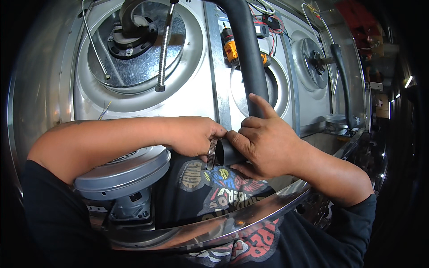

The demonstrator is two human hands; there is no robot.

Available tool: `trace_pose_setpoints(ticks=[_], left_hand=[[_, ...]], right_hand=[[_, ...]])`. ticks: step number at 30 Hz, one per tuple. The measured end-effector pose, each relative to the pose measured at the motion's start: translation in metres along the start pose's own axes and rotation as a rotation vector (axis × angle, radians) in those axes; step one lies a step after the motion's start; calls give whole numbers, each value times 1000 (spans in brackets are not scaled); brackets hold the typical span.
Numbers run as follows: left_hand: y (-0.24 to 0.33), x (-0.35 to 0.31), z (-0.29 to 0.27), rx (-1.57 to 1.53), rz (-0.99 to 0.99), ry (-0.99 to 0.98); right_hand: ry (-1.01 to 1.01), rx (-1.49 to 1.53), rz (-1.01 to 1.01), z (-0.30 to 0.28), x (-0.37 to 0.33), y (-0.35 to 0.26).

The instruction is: The person assembles a flexible black hose system on a stainless steel unit. They position the hose, place metal hose clamps over the joints, and use a yellow cordless drill to tighten the clamps at multiple connection points. The person repeats this process for several hose segments and fittings.

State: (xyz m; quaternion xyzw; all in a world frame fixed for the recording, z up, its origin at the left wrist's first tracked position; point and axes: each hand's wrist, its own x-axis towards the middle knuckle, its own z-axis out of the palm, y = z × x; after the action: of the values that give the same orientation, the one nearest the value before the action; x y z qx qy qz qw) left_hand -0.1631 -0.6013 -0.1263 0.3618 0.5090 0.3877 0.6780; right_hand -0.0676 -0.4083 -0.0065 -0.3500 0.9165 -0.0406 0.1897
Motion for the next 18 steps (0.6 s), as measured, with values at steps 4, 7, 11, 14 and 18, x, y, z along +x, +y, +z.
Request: trace_pose_setpoints(ticks=[4, 7, 11, 14, 18], left_hand=[[1, -5, -3, -198, -29, 0], [3, -8, -7, -270, -58, -64], [9, -12, -10, -453, 8, -222], [12, -14, -9, -439, -22, -168], [10, -12, -2, -335, 101, -28]], right_hand=[[81, 36, 4, 2, 1, 0], [119, 28, -2, 4, 0, 1], [57, 34, 26, 5, -1, 3], [47, 48, 57, 6, 0, 3], [61, 92, 71, 7, 4, 1]])
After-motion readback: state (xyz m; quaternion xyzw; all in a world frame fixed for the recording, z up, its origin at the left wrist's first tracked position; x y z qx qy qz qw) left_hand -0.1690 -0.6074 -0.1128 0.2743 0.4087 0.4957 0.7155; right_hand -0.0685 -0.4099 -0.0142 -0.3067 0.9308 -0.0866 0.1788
